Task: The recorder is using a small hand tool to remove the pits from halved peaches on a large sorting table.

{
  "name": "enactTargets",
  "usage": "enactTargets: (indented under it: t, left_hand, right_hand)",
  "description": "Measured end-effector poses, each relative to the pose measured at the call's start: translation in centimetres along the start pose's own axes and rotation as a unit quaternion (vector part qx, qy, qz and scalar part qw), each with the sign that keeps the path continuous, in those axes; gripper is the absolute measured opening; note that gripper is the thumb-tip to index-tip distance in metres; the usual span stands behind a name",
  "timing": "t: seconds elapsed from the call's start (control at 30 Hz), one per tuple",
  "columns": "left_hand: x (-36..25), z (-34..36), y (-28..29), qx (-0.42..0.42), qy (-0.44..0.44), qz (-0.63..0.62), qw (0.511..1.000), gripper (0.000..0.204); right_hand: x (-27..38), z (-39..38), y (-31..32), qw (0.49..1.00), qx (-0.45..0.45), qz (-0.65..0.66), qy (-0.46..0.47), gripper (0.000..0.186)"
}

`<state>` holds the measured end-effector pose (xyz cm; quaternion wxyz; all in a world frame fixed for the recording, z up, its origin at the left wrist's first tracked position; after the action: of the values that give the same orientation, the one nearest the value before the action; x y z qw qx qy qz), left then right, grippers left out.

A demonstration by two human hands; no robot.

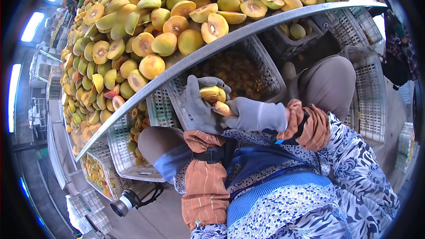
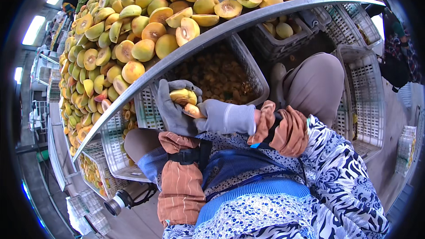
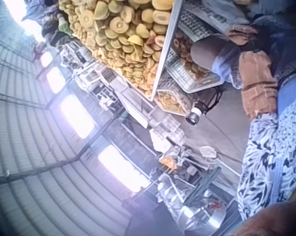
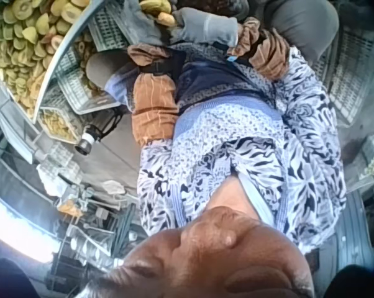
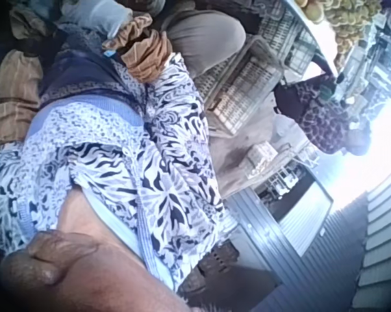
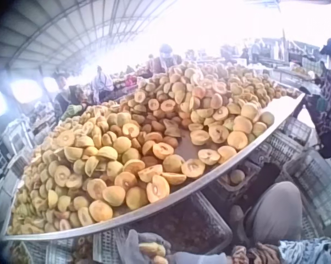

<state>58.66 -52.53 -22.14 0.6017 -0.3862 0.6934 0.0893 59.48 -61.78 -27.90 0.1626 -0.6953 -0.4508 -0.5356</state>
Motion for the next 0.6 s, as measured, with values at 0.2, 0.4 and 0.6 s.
enactTargets:
  t: [0.2,0.4,0.6]
  left_hand:
    - [-0.4,0.9,0.9,0.038,0.011,0.115,0.993,0.049]
    - [-0.2,0.3,0.6,0.029,-0.027,0.061,0.997,0.055]
    - [0.1,0.2,0.0,0.099,0.09,-0.015,0.991,0.057]
  right_hand:
    - [1.9,-1.7,0.1,0.985,0.084,0.013,-0.15,0.03]
    - [2.6,-3.3,-0.4,0.945,0.147,0.235,-0.172,0.025]
    - [3.0,-3.7,-1.4,0.829,0.306,0.436,-0.172,0.033]
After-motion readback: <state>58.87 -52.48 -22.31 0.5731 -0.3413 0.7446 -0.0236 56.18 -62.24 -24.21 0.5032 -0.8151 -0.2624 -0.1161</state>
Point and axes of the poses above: each hand's wrist, its own z-axis towards the middle knuckle, its own y-axis out of the back of the hand, x = y × z, the point moved 6 cm from there along z, towards the middle knuckle, and after that the axes turned 10 degrees about -x, right-handed, at the moved point
